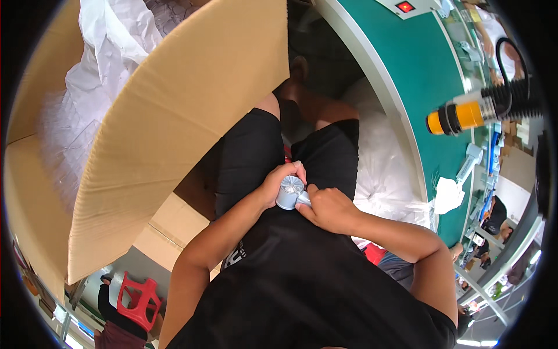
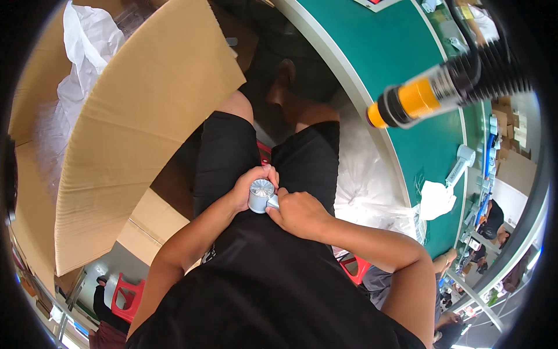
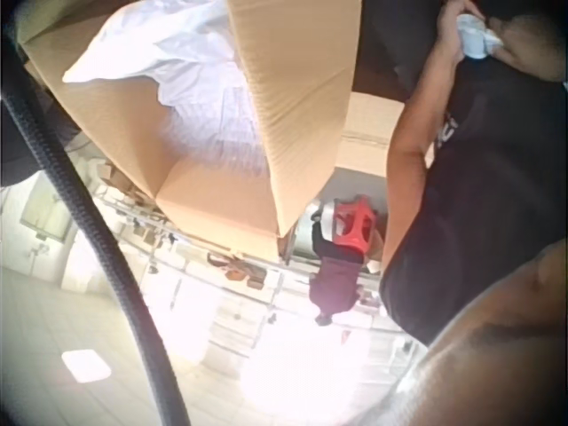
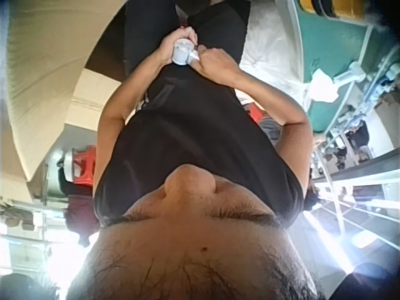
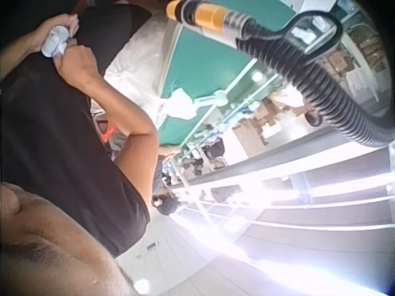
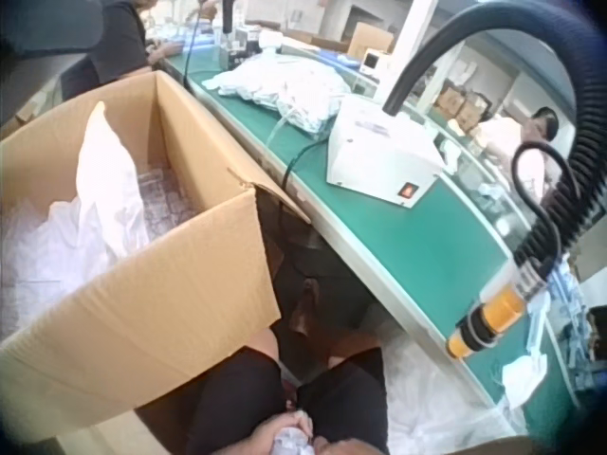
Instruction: The person repeatedly takes handheld fans from a conveyor belt, holds them under an air nozzle, retrieves clear plastic covers from a box, attaches the covers to the fans, and places the assembled fans back onto the conveyor belt.
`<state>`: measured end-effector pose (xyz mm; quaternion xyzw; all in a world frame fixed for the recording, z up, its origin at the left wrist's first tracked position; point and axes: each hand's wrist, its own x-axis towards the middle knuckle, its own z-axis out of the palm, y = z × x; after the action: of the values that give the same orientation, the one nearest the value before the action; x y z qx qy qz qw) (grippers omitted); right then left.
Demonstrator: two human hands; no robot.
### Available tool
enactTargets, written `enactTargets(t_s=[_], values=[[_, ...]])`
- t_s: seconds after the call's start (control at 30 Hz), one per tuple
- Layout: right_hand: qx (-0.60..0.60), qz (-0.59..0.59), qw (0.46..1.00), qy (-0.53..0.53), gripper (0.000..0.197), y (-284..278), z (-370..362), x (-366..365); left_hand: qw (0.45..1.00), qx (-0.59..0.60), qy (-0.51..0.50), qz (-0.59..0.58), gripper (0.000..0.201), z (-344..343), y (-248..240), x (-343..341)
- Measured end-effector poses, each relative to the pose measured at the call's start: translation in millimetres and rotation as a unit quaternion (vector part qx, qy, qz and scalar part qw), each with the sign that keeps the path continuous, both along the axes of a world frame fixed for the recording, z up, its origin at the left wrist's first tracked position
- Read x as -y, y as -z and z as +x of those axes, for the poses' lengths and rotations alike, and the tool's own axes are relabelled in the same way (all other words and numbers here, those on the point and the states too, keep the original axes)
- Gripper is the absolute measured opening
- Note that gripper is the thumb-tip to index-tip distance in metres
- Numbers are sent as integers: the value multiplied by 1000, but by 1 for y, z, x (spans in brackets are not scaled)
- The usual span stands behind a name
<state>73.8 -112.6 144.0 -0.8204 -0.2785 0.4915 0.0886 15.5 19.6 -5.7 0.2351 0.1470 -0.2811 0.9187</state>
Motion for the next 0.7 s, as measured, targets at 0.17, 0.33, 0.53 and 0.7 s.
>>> enactTargets(t_s=[0.17, 0.33, 0.53, 0.7], values=[[-19, -17, 1000, -3, 46, -1, 5, -12, 1000, 5, 5, -15, 40, -3, 3, -5], [17, -33, 998, -46, 47, 6, 17, -16, 995, -53, -46, 65, 39, 0, -4, -2], [-18, 26, 998, -46, 49, 15, 15, -2, 999, -6, -11, 33, 39, -5, 0, -7], [38, 22, 999, -7, 52, 21, 9, 18, 989, -20, -45, 136, 37, 7, 7, 10]])
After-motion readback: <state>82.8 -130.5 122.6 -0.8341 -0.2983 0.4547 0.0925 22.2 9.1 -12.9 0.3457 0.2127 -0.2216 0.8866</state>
